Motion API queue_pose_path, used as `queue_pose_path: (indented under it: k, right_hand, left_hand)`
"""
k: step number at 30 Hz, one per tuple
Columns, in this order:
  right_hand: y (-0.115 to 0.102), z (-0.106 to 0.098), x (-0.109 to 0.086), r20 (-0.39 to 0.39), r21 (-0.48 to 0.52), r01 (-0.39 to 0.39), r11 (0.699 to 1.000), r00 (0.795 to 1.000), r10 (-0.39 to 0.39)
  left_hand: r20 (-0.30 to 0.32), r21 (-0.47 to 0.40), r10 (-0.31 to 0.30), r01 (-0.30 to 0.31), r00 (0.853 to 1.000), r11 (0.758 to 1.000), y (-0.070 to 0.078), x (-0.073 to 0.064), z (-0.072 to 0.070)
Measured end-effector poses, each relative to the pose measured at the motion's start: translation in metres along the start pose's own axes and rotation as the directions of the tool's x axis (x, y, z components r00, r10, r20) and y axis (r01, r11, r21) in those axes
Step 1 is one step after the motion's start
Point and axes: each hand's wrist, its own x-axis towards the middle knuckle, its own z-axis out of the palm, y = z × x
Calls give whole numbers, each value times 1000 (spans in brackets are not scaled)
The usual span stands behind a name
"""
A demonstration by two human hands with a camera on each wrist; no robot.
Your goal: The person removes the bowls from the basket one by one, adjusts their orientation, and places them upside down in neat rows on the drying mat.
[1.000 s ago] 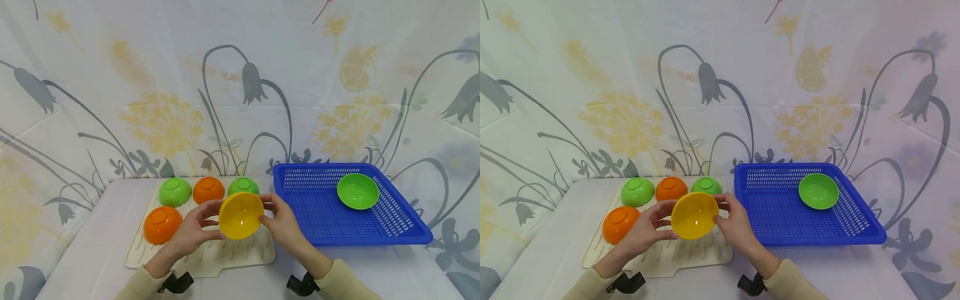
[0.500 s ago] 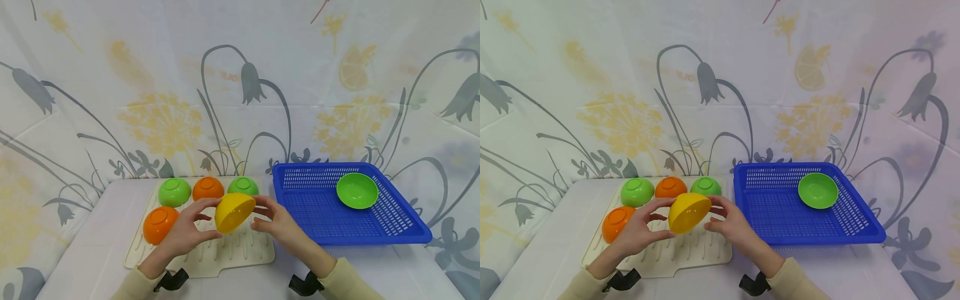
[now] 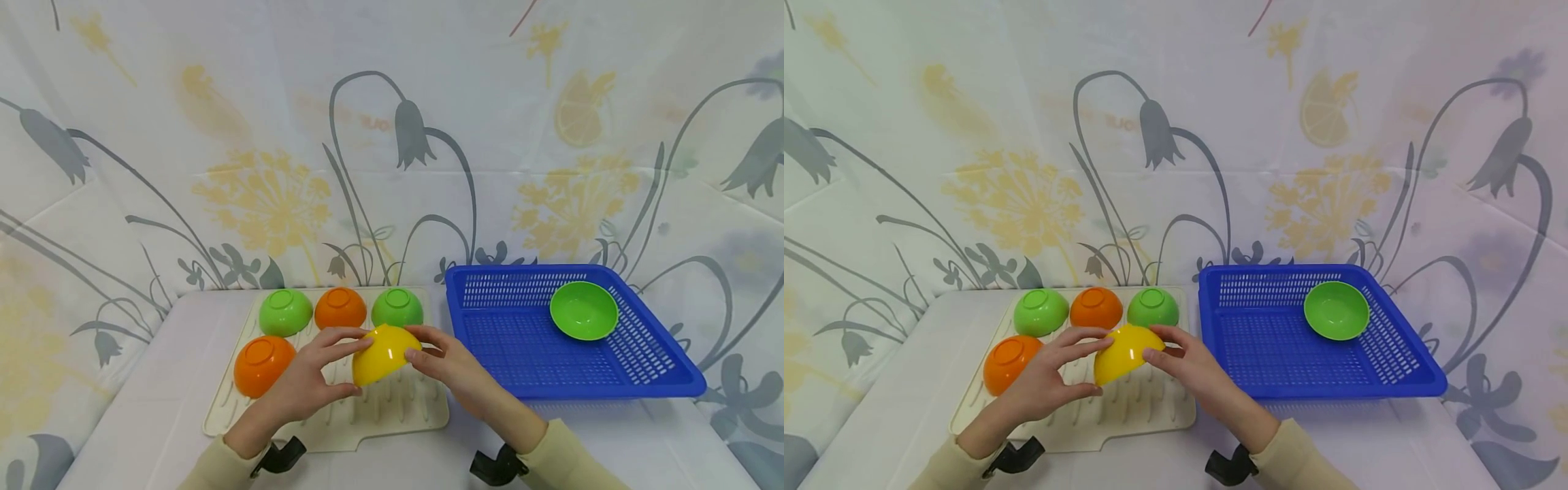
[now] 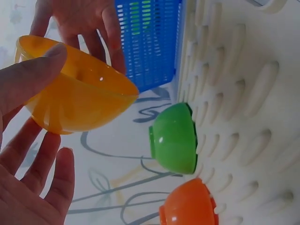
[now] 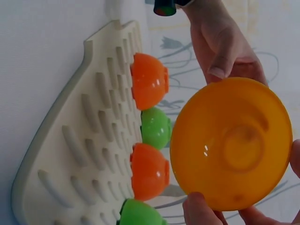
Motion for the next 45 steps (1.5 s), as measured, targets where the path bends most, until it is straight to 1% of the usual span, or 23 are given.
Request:
queue_pose_path:
  k: [2,5,8,10,15,18,21,23,25,27,29,33,38,43,45]
  right_hand:
    - [0,0,-1,0,10,1,1000,1000,-1]
    - [0,0,-1,13,52,5,999,1000,-6]
    - [0,-1,-1,33,94,14,995,999,-17]
    - [-1,-2,-1,45,109,21,994,999,-26]
    - [-1,-3,-3,80,125,33,992,996,-44]
    - [0,-4,-3,100,131,34,991,994,-47]
    - [2,-4,-3,118,138,39,990,991,-56]
    - [4,-5,-4,131,154,44,987,989,-64]
    - [5,-4,-4,140,172,44,984,988,-69]
    - [6,-4,-4,144,189,40,981,987,-68]
    - [8,-3,-4,141,204,36,978,988,-65]
    - [10,0,-6,119,219,27,975,991,-54]
    - [12,3,-7,86,221,13,975,996,-33]
    - [15,7,-7,40,213,-13,977,999,4]
    - [16,10,-7,13,206,-18,978,1000,16]
  left_hand:
    - [-4,-29,-9,9,1000,1000,0,0,0]
    - [-36,-96,-39,36,999,995,-3,1,1]
    - [-60,-182,-86,74,994,981,-5,1,2]
    - [-59,-237,-116,99,991,966,-6,2,3]
    - [2,-375,-186,173,983,911,-6,1,4]
    - [63,-435,-217,223,974,872,-6,1,4]
    - [137,-456,-246,281,960,845,-6,-1,3]
    - [181,-460,-258,314,949,830,-7,-2,4]
    - [213,-462,-262,333,941,822,-7,-2,4]
    - [229,-470,-259,340,938,815,-7,-3,4]
    - [230,-472,-255,336,939,815,-7,-3,4]
    - [205,-457,-251,319,946,830,-7,-4,3]
    - [173,-417,-241,292,955,860,-8,-5,2]
    - [152,-336,-235,274,960,901,-11,-5,3]
    - [147,-305,-233,268,961,914,-12,-5,3]
